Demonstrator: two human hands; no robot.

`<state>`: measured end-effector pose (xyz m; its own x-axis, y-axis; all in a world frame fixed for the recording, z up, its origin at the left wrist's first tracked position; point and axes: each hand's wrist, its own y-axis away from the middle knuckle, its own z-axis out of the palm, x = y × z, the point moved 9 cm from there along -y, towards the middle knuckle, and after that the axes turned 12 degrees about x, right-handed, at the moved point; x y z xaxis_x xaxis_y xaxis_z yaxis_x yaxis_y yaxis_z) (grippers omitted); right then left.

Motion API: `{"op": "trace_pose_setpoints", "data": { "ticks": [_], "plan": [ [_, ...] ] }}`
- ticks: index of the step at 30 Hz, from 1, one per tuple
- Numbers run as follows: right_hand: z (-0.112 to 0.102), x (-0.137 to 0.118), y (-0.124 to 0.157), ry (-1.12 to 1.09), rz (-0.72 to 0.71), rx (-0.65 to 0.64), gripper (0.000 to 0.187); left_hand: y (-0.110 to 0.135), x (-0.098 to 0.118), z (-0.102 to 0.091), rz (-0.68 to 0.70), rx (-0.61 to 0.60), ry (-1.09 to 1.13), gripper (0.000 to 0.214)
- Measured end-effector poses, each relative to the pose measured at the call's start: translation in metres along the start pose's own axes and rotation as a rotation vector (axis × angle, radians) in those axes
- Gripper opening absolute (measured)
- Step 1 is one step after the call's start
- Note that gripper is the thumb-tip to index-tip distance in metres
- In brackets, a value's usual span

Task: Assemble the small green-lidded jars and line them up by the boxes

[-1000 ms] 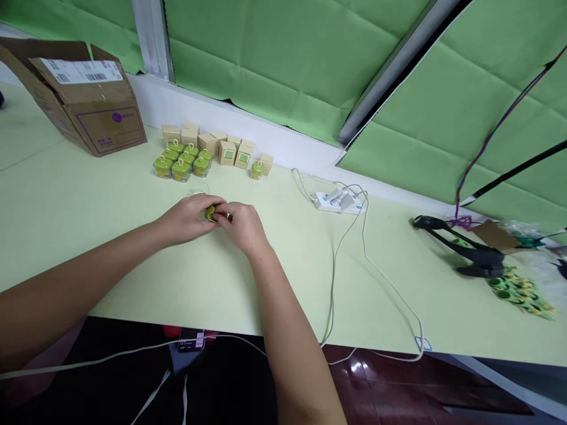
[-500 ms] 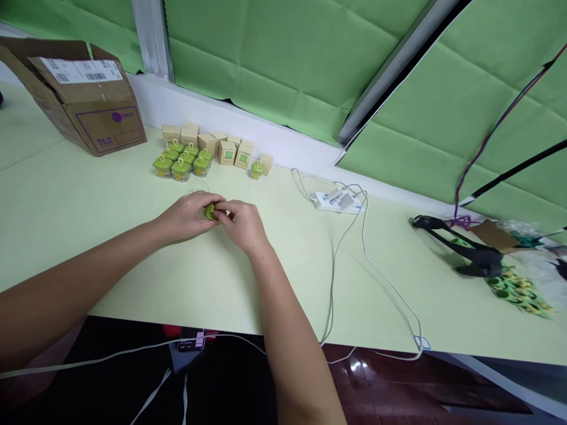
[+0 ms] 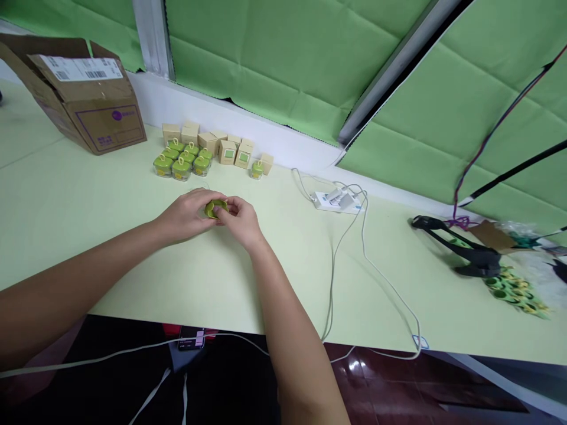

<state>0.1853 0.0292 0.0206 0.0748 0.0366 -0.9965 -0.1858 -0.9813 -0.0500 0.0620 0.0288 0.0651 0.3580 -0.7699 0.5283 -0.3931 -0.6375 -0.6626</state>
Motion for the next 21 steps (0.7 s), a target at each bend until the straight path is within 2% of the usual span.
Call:
{"op": "trace_pose_setpoints", "data": {
  "ticks": [8, 17, 21],
  "plan": [
    [0.003, 0.002, 0.002, -0.11, 0.048, 0.01, 0.027, 0.0, 0.008, -0.004, 0.029, 0.046, 0.041, 0.037],
    [-0.001, -0.006, 0.001, -0.026, -0.04, 0.037, 0.03, 0.0, 0.018, -0.008, 0.063, 0.07, 0.053, 0.034],
    [0.001, -0.007, 0.002, -0.063, -0.03, 0.015, 0.03, -0.001, 0.016, -0.007, 0.066, 0.051, 0.041, 0.035]
  ]
}}
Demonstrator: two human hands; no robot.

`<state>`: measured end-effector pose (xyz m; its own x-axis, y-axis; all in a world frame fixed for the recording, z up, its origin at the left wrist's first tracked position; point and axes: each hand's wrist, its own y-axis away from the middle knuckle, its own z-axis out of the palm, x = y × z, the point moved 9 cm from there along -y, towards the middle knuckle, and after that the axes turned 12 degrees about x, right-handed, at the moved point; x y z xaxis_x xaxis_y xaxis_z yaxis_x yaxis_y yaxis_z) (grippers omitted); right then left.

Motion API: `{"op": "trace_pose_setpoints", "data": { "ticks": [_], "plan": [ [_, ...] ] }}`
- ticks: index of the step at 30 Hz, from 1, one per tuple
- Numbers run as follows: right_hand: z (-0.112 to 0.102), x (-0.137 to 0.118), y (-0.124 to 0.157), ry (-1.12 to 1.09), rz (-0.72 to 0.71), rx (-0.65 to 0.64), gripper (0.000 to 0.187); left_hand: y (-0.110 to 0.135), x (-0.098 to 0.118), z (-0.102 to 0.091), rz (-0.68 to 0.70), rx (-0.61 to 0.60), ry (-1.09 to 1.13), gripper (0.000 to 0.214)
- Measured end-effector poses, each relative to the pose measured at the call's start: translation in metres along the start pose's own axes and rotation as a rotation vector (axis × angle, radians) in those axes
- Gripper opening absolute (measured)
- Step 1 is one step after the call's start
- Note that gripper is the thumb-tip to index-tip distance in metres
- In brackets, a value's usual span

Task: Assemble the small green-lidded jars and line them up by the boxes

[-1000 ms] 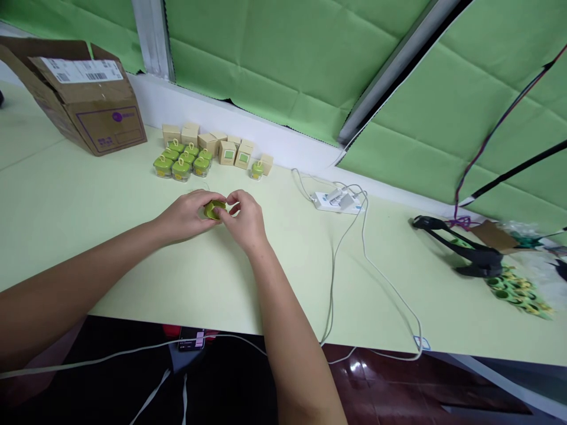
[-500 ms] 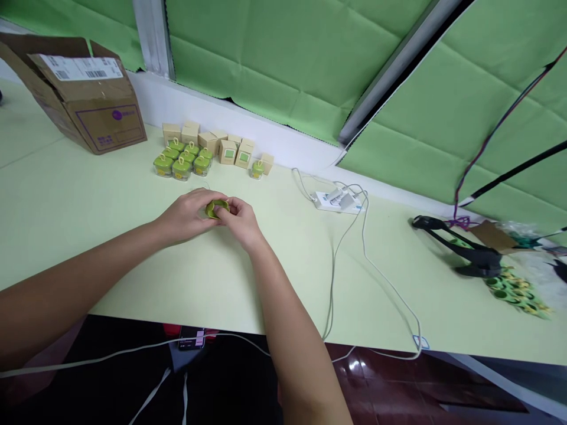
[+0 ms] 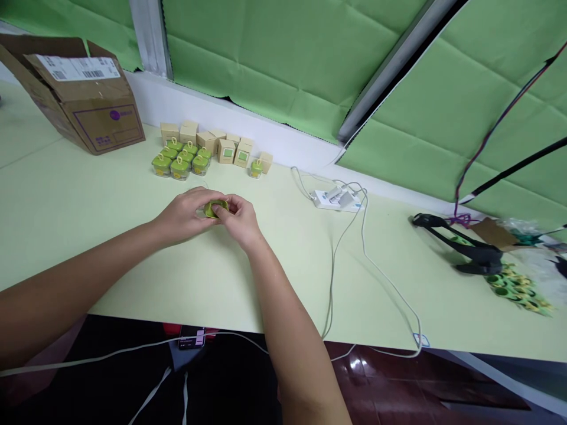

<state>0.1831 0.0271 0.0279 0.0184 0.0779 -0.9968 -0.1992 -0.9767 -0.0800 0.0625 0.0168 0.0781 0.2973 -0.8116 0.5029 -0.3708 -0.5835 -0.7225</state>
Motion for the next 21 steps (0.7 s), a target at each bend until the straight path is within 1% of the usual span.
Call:
{"op": "trace_pose_setpoints", "data": {
  "ticks": [4, 10, 13, 16, 21],
  "plan": [
    [0.0013, -0.0006, 0.0019, -0.008, 0.037, -0.032, 0.027, -0.0003, -0.0026, 0.0017, 0.012, -0.013, -0.029, 0.035],
    [-0.0037, 0.0007, 0.0014, 0.037, 0.027, 0.031, 0.024, 0.0014, -0.0016, 0.003, 0.043, -0.007, -0.018, 0.034],
    [-0.0009, 0.0002, 0.0026, 0.002, 0.031, 0.014, 0.026, 0.0011, -0.0016, 0.0021, 0.048, -0.002, -0.017, 0.035],
    [0.0018, -0.0006, 0.0039, -0.031, 0.045, -0.008, 0.03, 0.0002, -0.0033, 0.0013, 0.022, -0.001, -0.018, 0.035],
    [-0.0013, -0.0008, 0.0031, 0.011, 0.024, 0.035, 0.029, 0.0007, -0.0006, 0.0012, 0.019, -0.007, -0.006, 0.036]
  ]
}}
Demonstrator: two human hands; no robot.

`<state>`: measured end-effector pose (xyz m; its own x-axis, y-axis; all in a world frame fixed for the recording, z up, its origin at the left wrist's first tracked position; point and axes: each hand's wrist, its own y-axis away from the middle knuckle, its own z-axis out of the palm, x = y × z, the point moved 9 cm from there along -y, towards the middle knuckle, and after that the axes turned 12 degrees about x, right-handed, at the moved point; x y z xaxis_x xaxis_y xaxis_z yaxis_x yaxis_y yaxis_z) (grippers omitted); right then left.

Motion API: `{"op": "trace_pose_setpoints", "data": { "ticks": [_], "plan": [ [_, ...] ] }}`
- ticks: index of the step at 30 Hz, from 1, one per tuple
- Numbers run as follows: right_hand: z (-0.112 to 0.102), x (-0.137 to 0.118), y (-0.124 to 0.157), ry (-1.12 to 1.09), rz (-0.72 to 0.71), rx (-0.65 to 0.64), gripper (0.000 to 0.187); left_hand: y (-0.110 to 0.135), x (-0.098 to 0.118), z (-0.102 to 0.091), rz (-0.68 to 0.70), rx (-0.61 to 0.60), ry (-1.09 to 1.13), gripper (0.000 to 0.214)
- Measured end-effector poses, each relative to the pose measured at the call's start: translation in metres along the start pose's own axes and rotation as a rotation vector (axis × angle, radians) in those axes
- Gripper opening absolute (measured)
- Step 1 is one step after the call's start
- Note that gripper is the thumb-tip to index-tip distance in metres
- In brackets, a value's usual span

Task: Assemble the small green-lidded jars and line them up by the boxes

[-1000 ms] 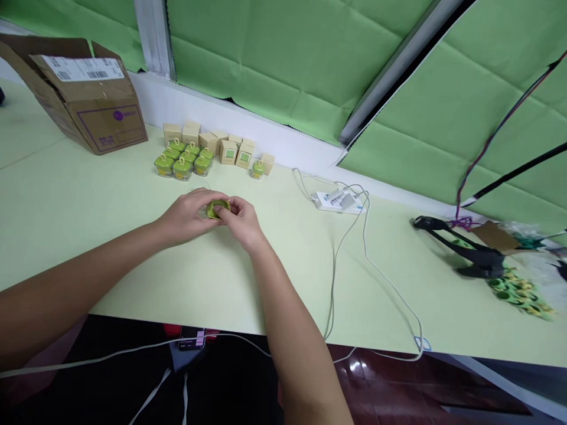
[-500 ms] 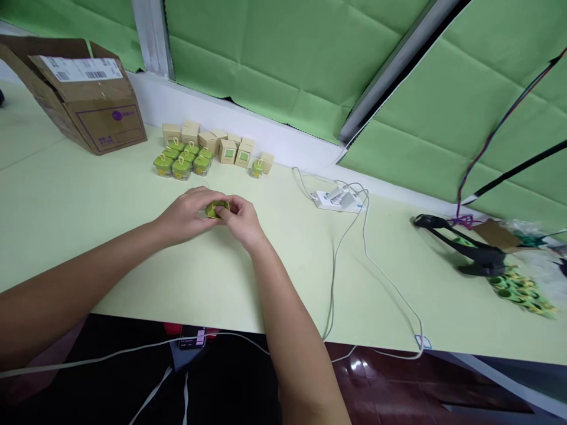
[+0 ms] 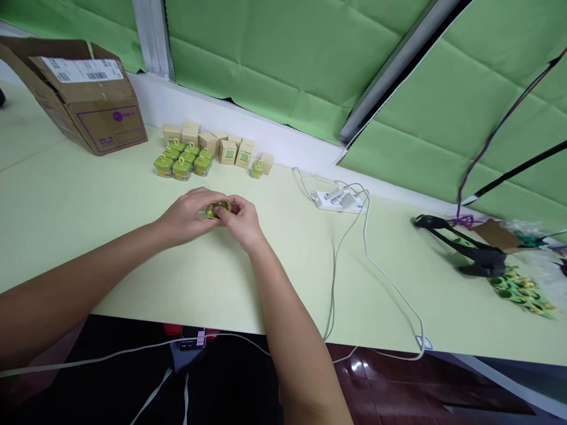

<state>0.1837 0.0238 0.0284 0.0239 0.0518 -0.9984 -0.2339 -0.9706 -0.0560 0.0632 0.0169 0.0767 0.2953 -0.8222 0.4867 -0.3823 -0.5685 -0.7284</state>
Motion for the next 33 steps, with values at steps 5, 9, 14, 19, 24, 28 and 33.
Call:
{"op": "trace_pose_setpoints", "data": {
  "ticks": [5, 9, 14, 19, 24, 28, 33],
  "plan": [
    [-0.002, -0.004, 0.001, 0.011, -0.014, 0.012, 0.029, -0.001, 0.002, -0.001, -0.014, 0.007, 0.003, 0.036],
    [0.001, -0.006, 0.003, 0.003, 0.024, -0.055, 0.028, -0.001, 0.001, 0.001, -0.029, -0.015, -0.014, 0.036],
    [-0.001, -0.003, 0.002, 0.006, 0.042, -0.045, 0.025, 0.001, -0.002, 0.004, -0.003, -0.027, -0.026, 0.036],
    [-0.002, 0.004, 0.0, 0.023, 0.093, -0.042, 0.021, 0.003, -0.002, 0.007, 0.073, -0.034, -0.043, 0.035],
    [-0.003, 0.006, -0.003, 0.055, 0.07, -0.032, 0.015, 0.003, 0.0, 0.009, 0.107, -0.068, -0.073, 0.032],
    [-0.003, 0.007, -0.005, 0.043, 0.045, -0.018, 0.016, 0.003, 0.0, 0.008, 0.097, -0.065, -0.076, 0.032],
    [-0.001, 0.006, -0.003, 0.029, 0.043, -0.016, 0.018, 0.002, 0.0, 0.006, 0.099, -0.038, -0.055, 0.034]
  ]
}}
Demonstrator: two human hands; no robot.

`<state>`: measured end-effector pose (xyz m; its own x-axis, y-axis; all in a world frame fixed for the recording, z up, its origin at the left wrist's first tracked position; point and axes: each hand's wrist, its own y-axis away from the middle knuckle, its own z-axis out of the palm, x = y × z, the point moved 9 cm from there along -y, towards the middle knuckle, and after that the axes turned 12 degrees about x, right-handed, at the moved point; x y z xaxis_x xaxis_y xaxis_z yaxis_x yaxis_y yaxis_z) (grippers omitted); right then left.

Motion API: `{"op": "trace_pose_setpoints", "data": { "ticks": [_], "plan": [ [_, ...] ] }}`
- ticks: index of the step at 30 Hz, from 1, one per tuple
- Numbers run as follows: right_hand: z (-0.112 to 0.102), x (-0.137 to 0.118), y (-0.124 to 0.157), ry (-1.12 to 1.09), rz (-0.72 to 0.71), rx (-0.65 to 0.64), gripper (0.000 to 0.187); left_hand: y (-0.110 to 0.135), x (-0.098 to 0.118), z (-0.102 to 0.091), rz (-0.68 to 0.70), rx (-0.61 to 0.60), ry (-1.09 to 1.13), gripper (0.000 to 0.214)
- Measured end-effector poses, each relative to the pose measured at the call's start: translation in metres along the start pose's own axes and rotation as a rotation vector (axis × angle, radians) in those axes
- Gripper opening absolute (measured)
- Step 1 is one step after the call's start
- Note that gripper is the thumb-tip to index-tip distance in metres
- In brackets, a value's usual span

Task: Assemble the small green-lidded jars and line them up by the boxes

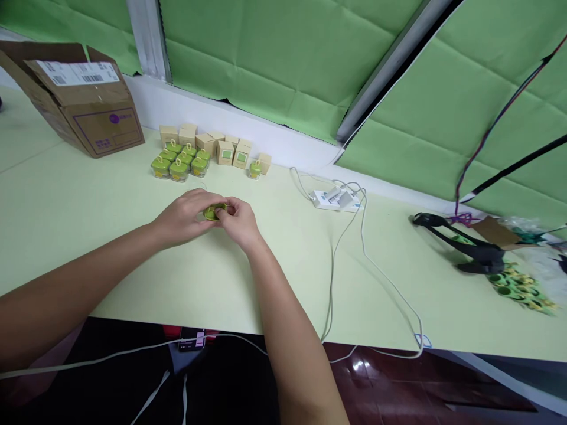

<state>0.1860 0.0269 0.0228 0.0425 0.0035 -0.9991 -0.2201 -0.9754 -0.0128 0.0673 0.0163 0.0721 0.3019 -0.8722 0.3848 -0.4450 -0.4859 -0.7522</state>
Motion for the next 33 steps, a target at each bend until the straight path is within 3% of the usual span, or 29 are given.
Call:
{"op": "trace_pose_setpoints", "data": {
  "ticks": [20, 26, 33],
  "plan": [
    [0.004, -0.002, 0.003, -0.043, 0.029, -0.011, 0.027, 0.0, 0.002, -0.002, -0.025, -0.004, 0.014, 0.036],
    [-0.006, -0.004, 0.002, -0.118, 0.074, 0.003, 0.04, 0.001, -0.006, -0.01, -0.175, 0.095, 0.084, 0.055],
    [-0.009, -0.004, -0.001, -0.178, 0.105, 0.01, 0.031, 0.0, -0.023, -0.013, -0.258, 0.154, 0.097, 0.025]
  ]
}}
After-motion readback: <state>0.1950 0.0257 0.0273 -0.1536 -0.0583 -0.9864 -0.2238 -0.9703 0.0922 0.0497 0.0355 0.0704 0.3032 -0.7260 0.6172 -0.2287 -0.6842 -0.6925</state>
